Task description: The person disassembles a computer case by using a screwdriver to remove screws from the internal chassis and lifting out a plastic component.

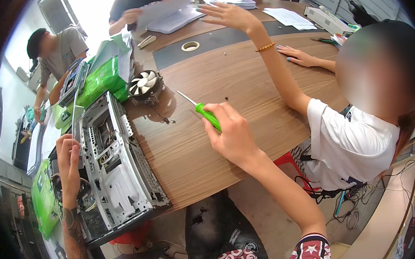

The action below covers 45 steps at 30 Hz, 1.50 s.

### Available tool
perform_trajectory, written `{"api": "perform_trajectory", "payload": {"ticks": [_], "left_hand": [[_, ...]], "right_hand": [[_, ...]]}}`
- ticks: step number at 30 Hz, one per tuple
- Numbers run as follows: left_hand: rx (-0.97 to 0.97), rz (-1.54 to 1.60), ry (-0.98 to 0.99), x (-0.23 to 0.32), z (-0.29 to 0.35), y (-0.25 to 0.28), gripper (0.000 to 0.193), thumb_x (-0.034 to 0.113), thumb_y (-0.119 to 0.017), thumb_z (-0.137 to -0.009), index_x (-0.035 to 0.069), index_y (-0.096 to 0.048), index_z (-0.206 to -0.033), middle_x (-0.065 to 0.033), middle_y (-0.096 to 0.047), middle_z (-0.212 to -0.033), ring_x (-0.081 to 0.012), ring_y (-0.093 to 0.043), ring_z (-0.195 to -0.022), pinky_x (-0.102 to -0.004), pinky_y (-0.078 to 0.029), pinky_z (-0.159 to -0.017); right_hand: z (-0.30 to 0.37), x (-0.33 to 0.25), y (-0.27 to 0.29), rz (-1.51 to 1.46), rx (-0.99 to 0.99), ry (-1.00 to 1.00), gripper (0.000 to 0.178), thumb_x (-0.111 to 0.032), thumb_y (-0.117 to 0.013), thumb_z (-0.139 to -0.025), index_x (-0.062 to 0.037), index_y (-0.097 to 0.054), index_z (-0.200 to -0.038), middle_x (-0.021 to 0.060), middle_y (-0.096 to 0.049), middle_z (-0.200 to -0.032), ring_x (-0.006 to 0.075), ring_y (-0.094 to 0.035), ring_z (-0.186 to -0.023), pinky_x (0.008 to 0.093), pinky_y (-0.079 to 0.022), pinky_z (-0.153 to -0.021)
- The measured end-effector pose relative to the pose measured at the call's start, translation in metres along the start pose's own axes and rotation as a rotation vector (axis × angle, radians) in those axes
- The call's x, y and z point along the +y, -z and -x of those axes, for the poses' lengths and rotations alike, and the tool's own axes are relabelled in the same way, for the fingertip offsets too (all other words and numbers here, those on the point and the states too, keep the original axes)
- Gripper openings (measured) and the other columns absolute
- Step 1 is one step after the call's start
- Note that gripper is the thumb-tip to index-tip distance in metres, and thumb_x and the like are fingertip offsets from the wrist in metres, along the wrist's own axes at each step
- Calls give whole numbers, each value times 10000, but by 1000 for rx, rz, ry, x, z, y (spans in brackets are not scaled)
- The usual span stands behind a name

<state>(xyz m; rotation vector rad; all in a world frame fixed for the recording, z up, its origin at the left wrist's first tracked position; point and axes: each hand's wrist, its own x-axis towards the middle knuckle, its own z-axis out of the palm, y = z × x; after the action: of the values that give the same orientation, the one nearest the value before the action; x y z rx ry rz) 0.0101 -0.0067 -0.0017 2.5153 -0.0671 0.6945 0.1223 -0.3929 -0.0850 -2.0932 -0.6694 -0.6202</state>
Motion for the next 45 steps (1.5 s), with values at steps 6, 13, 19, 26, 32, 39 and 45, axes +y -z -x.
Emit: {"api": "perform_trajectory", "payload": {"ticks": [6,13,19,26,32,39,45], "left_hand": [[1,-24,-12,-1,2,4,194,197,-509,-1017,16,-551,-964,-127,-491,-1191,-213,-516,-1000,-320,-428,-837],[-30,1,11,-6,-1,-2,183,188,-496,-1017,21,-547,-962,-122,-488,-1203,-212,-512,-1030,-324,-425,-863],[-28,-56,-13,-8,1,4,206,215,-492,-1021,23,-553,-978,-120,-482,-1214,-212,-513,-1037,-330,-426,-868],[-28,-35,19,-5,2,1,222,228,-465,-1027,23,-521,-962,-109,-473,-1198,-199,-468,-1013,-311,-385,-868],[-55,-20,32,0,1,-1,195,212,-486,-1018,31,-531,-963,-111,-471,-1222,-185,-483,-992,-301,-411,-817],[-50,-56,29,4,5,1,156,177,-511,-996,24,-535,-979,-121,-477,-1236,-201,-500,-1023,-318,-418,-849],[-60,-63,22,7,3,0,142,162,-526,-988,23,-552,-988,-124,-476,-1242,-207,-508,-1023,-319,-422,-863]], "right_hand": [[-7,14,11,25,101,6,253,-57,-708,-867,-45,-624,-1105,161,-665,-985,358,-671,-882,411,-537,-756],[-74,95,21,82,258,-81,214,-110,-696,-881,-43,-636,-1075,167,-682,-967,375,-665,-890,435,-527,-768],[-71,152,12,135,325,-135,210,-107,-696,-883,-37,-637,-1072,173,-694,-1006,375,-668,-923,435,-526,-799],[-73,154,7,97,285,-190,221,-128,-697,-897,-55,-635,-1096,155,-696,-1053,377,-665,-959,429,-524,-818],[-70,149,9,217,160,-257,268,-227,-672,-941,-96,-623,-1170,110,-687,-1121,348,-663,-1016,442,-528,-852],[-71,144,6,313,79,-181,250,-206,-663,-942,-106,-634,-1170,99,-681,-1152,316,-625,-1119,442,-518,-913],[-70,150,3,298,106,-153,242,-192,-669,-937,-85,-641,-1152,111,-686,-1141,332,-629,-1105,441,-513,-917]]}}
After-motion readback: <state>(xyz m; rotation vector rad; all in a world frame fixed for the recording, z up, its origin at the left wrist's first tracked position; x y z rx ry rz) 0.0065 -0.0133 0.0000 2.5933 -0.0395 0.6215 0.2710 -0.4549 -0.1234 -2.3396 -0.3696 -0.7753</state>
